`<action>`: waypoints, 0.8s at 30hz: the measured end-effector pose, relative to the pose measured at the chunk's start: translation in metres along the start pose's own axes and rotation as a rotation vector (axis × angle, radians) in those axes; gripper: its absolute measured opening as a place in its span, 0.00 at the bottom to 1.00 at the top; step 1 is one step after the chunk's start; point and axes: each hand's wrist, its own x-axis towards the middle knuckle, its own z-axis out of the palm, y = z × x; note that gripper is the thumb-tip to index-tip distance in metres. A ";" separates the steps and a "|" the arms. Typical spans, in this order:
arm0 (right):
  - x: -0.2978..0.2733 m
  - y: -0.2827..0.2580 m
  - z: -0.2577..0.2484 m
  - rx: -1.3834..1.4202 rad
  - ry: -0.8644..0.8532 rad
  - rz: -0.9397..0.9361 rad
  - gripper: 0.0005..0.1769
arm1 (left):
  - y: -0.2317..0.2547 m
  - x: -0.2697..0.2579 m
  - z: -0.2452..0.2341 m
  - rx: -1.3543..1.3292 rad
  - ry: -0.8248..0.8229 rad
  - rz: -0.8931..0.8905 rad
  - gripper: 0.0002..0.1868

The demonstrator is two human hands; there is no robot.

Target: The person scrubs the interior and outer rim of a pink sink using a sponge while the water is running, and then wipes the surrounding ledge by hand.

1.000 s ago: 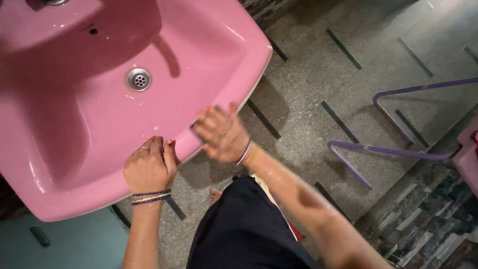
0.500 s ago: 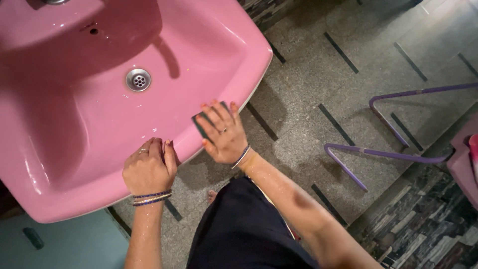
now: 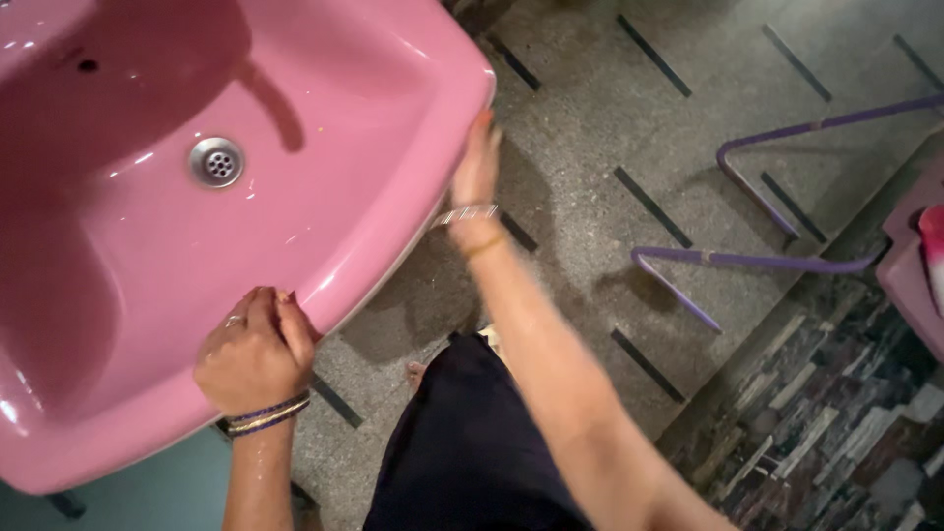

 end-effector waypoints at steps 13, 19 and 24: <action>-0.151 0.027 0.010 0.457 -0.315 0.568 0.65 | -0.007 -0.003 0.004 -0.040 -0.022 0.057 0.14; -0.020 -0.002 -0.008 0.547 -0.215 0.408 0.71 | -0.003 0.003 -0.002 -0.033 -0.059 0.002 0.14; 0.003 0.028 0.007 0.581 -0.352 0.213 0.64 | -0.001 0.005 -0.004 -0.084 0.052 0.012 0.14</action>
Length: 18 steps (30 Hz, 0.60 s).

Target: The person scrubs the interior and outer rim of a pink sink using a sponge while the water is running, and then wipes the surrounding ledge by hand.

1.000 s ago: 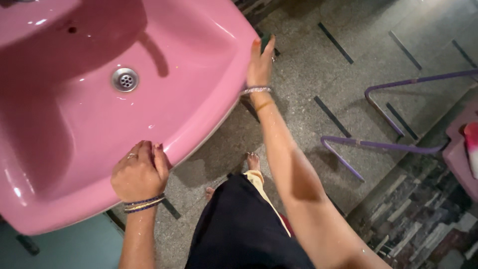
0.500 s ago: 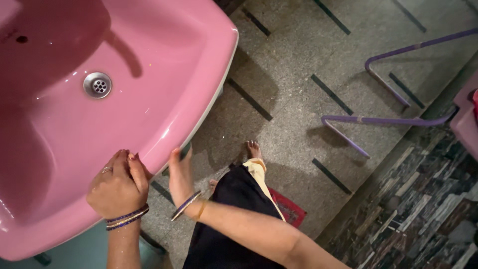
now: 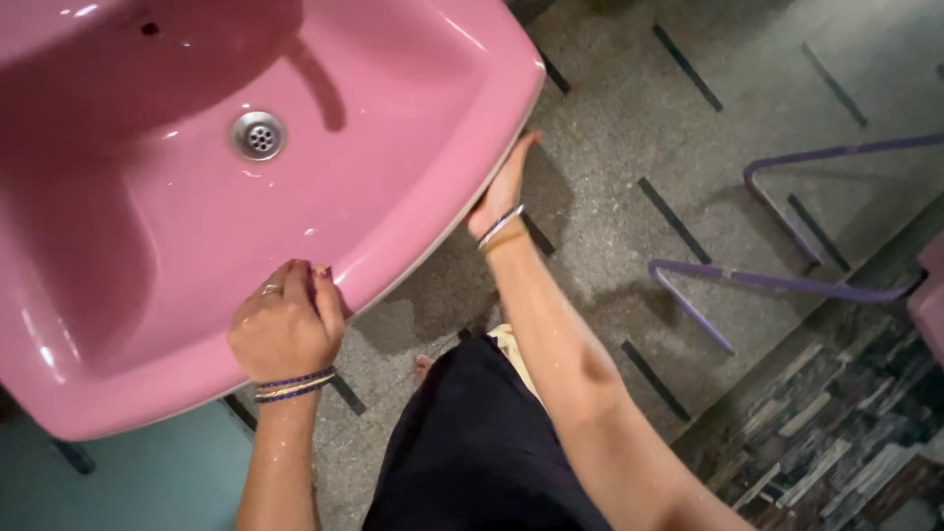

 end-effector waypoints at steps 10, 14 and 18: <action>-0.149 0.062 0.019 0.144 -0.149 0.567 0.67 | -0.010 0.001 -0.001 -0.075 -0.083 -0.044 0.16; -0.182 0.050 0.006 0.160 -0.424 0.654 0.57 | -0.013 -0.003 -0.001 -0.125 -0.074 -0.045 0.17; -0.197 0.028 -0.001 -0.058 -0.351 0.619 0.18 | -0.014 -0.008 0.001 -0.130 -0.023 -0.040 0.18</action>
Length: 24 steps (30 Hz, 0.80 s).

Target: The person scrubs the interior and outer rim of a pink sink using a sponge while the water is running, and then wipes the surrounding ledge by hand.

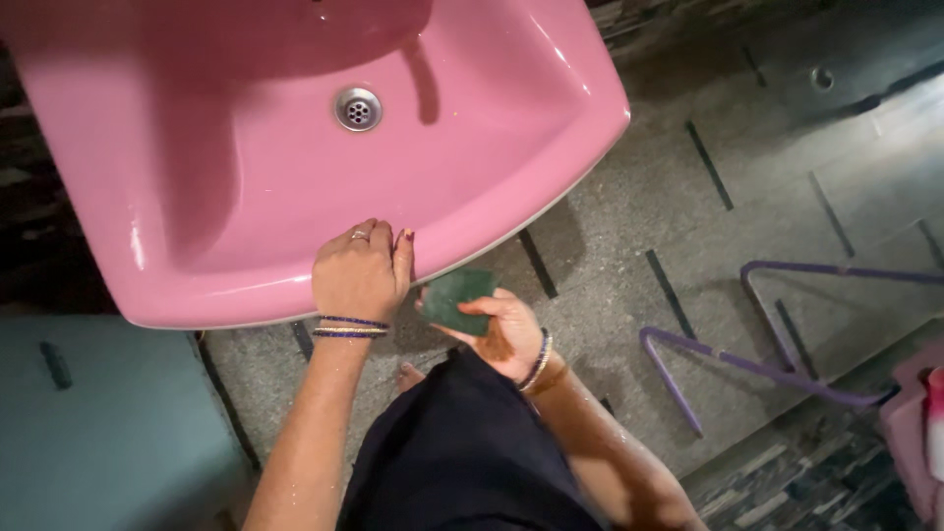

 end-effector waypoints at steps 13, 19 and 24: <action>-0.016 -0.078 -0.025 -0.079 -0.115 -0.264 0.36 | -0.002 -0.004 0.002 -0.006 0.002 -0.017 0.19; -0.005 -0.095 0.020 -0.114 0.041 -0.312 0.24 | -0.003 -0.005 0.005 0.001 0.096 -0.009 0.18; 0.023 -0.121 0.010 -0.476 0.253 -0.638 0.17 | -0.005 -0.005 0.001 -0.025 -0.003 0.013 0.25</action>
